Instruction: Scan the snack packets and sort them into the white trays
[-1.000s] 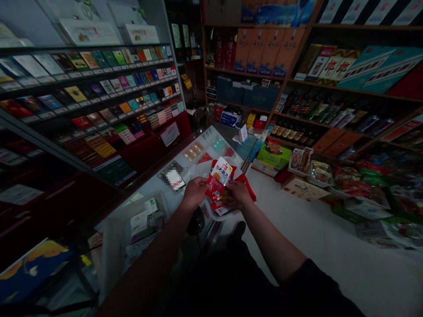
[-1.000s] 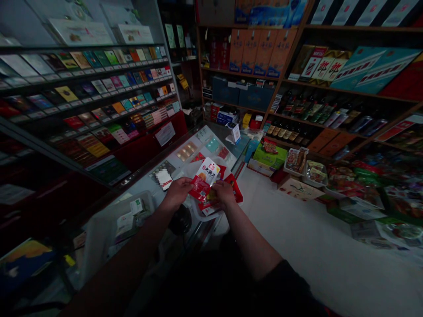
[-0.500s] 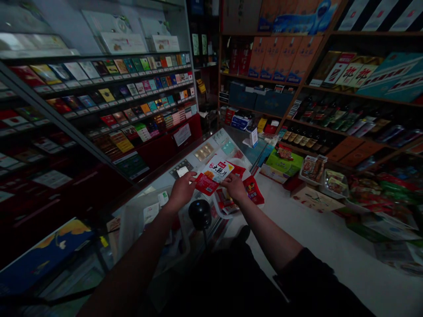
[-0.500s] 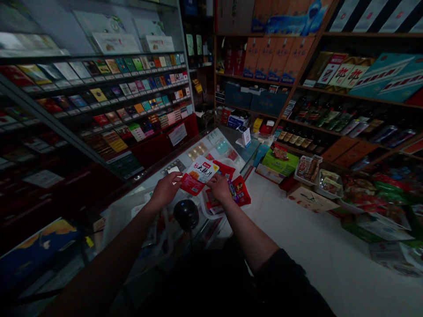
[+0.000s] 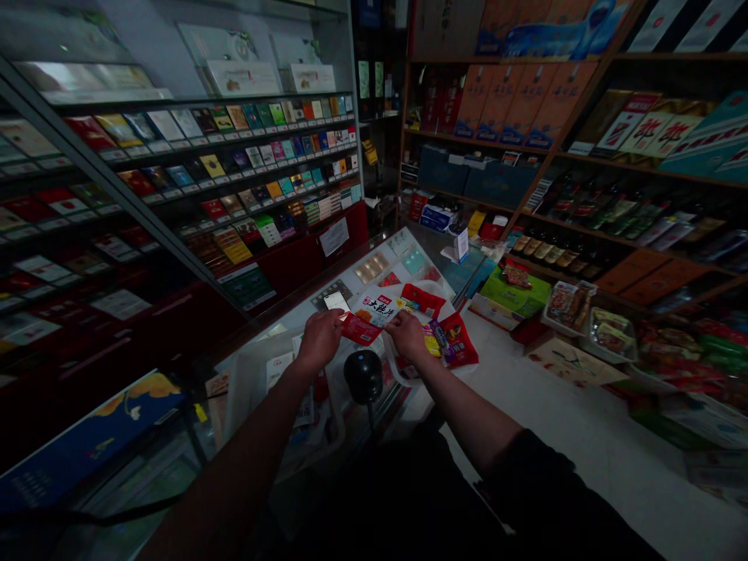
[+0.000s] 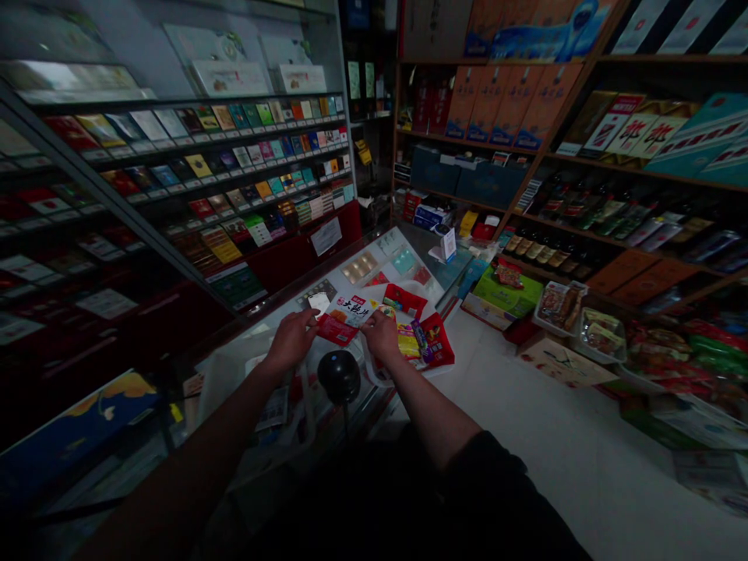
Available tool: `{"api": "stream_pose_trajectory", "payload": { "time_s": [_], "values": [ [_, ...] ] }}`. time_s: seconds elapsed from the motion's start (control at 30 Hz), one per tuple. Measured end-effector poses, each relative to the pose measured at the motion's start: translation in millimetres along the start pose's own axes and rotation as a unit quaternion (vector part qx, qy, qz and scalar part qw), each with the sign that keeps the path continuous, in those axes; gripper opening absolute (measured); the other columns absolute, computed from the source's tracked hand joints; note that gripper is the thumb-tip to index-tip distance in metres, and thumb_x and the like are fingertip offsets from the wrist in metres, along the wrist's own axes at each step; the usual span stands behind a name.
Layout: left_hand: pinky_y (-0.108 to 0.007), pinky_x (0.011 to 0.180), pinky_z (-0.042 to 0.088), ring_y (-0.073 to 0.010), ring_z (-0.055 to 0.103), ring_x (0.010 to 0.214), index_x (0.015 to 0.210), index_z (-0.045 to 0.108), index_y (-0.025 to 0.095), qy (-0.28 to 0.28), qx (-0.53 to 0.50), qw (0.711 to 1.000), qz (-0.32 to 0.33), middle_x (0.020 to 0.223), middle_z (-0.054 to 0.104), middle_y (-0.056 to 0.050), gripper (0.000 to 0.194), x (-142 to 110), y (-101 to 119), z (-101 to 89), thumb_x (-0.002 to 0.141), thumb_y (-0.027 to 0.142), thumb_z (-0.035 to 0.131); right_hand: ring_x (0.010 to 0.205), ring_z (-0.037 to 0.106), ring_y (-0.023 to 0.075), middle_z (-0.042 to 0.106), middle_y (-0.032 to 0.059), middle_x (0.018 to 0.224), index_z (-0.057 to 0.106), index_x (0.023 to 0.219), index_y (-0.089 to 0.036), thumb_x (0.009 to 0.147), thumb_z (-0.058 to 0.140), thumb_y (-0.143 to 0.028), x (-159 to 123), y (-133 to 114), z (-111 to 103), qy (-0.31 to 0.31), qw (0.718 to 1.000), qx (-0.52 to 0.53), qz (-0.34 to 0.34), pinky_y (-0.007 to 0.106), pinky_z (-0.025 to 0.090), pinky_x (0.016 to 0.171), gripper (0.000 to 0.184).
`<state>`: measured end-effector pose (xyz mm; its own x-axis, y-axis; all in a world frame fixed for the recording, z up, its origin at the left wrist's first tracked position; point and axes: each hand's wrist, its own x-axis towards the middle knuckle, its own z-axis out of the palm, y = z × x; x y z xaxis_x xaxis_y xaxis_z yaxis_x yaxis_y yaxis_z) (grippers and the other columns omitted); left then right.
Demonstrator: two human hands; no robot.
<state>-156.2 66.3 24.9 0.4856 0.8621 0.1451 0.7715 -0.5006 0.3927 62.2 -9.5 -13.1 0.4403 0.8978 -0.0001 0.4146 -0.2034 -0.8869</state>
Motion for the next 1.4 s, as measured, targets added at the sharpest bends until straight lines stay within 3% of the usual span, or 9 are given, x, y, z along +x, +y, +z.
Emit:
{"api": "stream_pose_trajectory", "payload": {
  "time_s": [0.13,0.4,0.67,0.83,1.03,1.23,1.4],
  "values": [
    [-0.046,0.121,0.032,-0.0285,0.066,0.119,0.129,0.065,0.019,-0.009,-0.014,1.0,-0.011,0.115,0.078,-0.011,0.044,-4.2,-3.7,4.0,0.087,0.013,0.053,0.068,0.062,0.0153,0.072,-0.0006,0.077,0.064,0.076,-0.019,0.076,0.07,-0.025,-0.1,3.8,5.6,-0.001,1.0,-0.006,0.023,0.025,0.044,0.066,0.008],
    [-0.053,0.123,0.025,-0.0299,0.064,0.123,0.125,0.066,0.02,-0.001,-0.016,1.0,-0.004,0.12,0.076,-0.013,0.04,-8.0,-10.4,7.2,0.088,0.012,0.053,0.069,0.062,0.0151,0.074,0.002,0.081,0.067,0.078,-0.019,0.078,0.071,-0.023,-1.9,7.0,13.3,-0.004,0.999,-0.043,0.023,0.025,0.042,0.066,0.006],
    [-0.05,0.125,0.022,-0.0269,0.062,0.127,0.127,0.064,0.02,0.0,-0.022,1.0,0.006,0.121,0.076,-0.011,0.04,-11.9,-13.9,4.9,0.089,0.014,0.052,0.07,0.063,0.0152,0.074,0.0012,0.081,0.065,0.079,-0.019,0.078,0.07,-0.023,-0.1,6.3,16.0,-0.008,1.0,-0.012,0.028,0.025,0.043,0.066,0.007],
    [-0.05,0.125,0.022,-0.0268,0.063,0.125,0.124,0.065,0.02,0.032,-0.019,0.999,0.014,0.125,0.074,-0.011,0.036,-16.1,-9.7,-8.5,0.09,0.015,0.052,0.066,0.059,0.0147,0.069,-0.0017,0.073,0.059,0.074,-0.021,0.077,0.067,-0.026,3.5,-0.9,16.7,0.001,0.999,0.032,-0.006,0.025,0.042,0.065,0.01],
    [-0.051,0.122,0.03,-0.0285,0.065,0.12,0.122,0.065,0.016,0.081,-0.035,0.996,0.018,0.117,0.076,-0.011,0.034,-29.2,-6.9,-37.0,0.09,0.021,0.053,0.061,0.053,0.0135,0.059,-0.0055,0.064,0.052,0.068,-0.021,0.075,0.065,-0.032,-1.2,-30.5,16.4,0.016,0.995,0.086,-0.054,0.025,0.039,0.062,0.018],
    [-0.045,0.113,0.043,-0.0273,0.067,0.112,0.115,0.069,0.019,0.136,-0.063,0.988,-0.019,0.111,0.077,-0.009,0.031,-59.5,-15.5,-61.0,0.091,0.031,0.053,0.066,0.059,0.0139,0.066,-0.0043,0.07,0.06,0.081,-0.02,0.074,0.067,-0.034,-14.2,-62.8,29.2,-0.059,0.976,0.202,-0.058,0.024,0.044,0.063,0.017],
    [-0.038,0.102,0.051,-0.0245,0.069,0.106,0.113,0.071,0.019,0.154,-0.087,0.98,-0.095,0.114,0.076,-0.008,0.034,-95.2,-26.5,-70.2,0.092,0.037,0.051,0.068,0.062,0.0138,0.069,-0.0031,0.074,0.061,0.084,-0.02,0.074,0.067,-0.031,-29.6,-82.2,46.7,-0.102,0.97,0.209,-0.065,0.023,0.046,0.064,0.016]
  ]
}}
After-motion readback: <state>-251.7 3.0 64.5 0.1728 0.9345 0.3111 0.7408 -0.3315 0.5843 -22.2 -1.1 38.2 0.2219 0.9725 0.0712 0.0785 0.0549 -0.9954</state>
